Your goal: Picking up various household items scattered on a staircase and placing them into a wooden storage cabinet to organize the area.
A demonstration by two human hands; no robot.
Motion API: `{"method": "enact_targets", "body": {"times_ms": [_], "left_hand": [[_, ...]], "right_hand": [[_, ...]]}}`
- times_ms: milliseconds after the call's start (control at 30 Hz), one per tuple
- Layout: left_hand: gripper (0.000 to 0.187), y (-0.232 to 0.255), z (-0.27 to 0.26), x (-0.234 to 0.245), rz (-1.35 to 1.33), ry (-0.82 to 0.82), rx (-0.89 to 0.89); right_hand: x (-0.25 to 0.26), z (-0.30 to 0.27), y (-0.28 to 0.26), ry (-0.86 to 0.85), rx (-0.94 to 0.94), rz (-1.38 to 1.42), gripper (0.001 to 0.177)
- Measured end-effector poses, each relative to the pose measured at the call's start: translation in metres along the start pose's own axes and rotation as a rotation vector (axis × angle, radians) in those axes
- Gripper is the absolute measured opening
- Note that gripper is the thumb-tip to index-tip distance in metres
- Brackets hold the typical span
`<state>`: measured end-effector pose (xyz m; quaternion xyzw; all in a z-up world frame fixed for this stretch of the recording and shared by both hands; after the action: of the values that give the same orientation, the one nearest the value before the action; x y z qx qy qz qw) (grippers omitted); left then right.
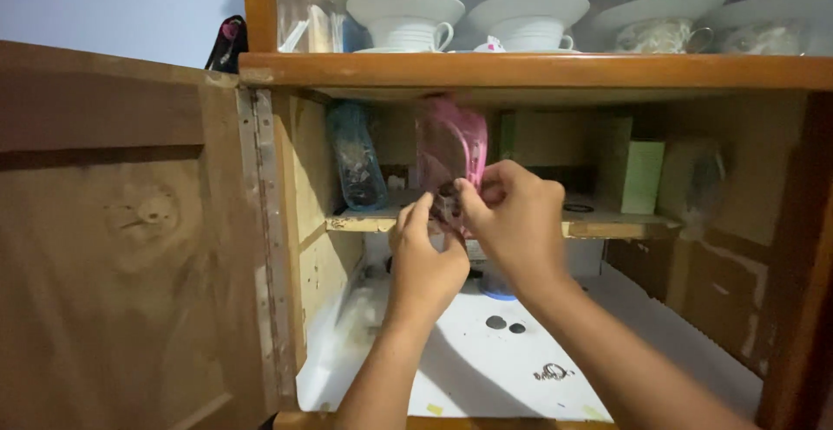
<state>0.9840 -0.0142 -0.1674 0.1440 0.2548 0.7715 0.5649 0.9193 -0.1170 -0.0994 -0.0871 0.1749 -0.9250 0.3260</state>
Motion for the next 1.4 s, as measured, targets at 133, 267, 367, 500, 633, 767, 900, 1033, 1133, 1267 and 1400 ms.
{"method": "enact_targets", "body": {"times_ms": [133, 267, 367, 500, 633, 767, 900, 1033, 1133, 1267, 1400], "left_hand": [[0.052, 0.003, 0.019, -0.001, 0.165, -0.021, -0.014], [0.039, 0.007, 0.035, 0.006, 0.261, -0.082, 0.152], [0.030, -0.020, 0.045, 0.009, 0.411, -0.031, 0.092], [0.032, -0.013, 0.050, 0.004, 0.427, 0.014, 0.035], [0.029, -0.011, 0.061, 0.009, 0.591, 0.022, 0.144], [0.021, -0.025, 0.079, 0.018, 0.638, 0.032, 0.251], [0.023, -0.048, 0.092, 0.018, 0.564, 0.091, 0.225], [0.028, -0.062, 0.093, 0.023, 0.583, 0.133, 0.220], [0.029, -0.059, 0.090, 0.025, 0.554, 0.141, 0.216], [0.028, -0.054, 0.091, 0.029, 0.426, 0.165, 0.195], [0.025, -0.070, 0.095, 0.030, 0.345, 0.198, 0.158]], "right_hand": [[-0.033, 0.010, 0.017, 0.027, 0.097, 0.011, 0.023], [-0.064, 0.025, 0.027, 0.003, 0.081, -0.001, 0.023], [-0.090, 0.031, 0.052, -0.141, -0.042, -0.135, 0.023], [-0.102, 0.032, 0.057, -0.120, -0.119, -0.228, 0.033], [-0.116, 0.034, 0.055, -0.200, -0.033, 0.099, 0.024], [-0.138, 0.045, 0.061, -0.316, 0.009, 0.042, 0.019], [-0.141, 0.046, 0.065, -0.303, 0.009, -0.053, 0.017], [-0.148, 0.035, 0.063, -0.255, 0.001, 0.199, 0.019], [-0.149, 0.030, 0.056, -0.201, -0.119, 0.128, 0.018], [-0.165, 0.042, 0.065, -0.100, -0.081, 0.052, 0.016], [-0.193, 0.055, 0.085, -0.192, -0.014, -0.085, 0.014]]}}
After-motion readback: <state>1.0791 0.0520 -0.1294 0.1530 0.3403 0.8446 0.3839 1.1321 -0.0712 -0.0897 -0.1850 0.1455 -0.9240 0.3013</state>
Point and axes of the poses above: each hand's wrist, its own z-axis towards the middle knuckle, its own x-axis out of the back of the hand, y = z × x, the point moved 1 cm from there along z, towards the middle knuckle, and after that the axes turned 4 degrees about y, right-handed, at the moved point
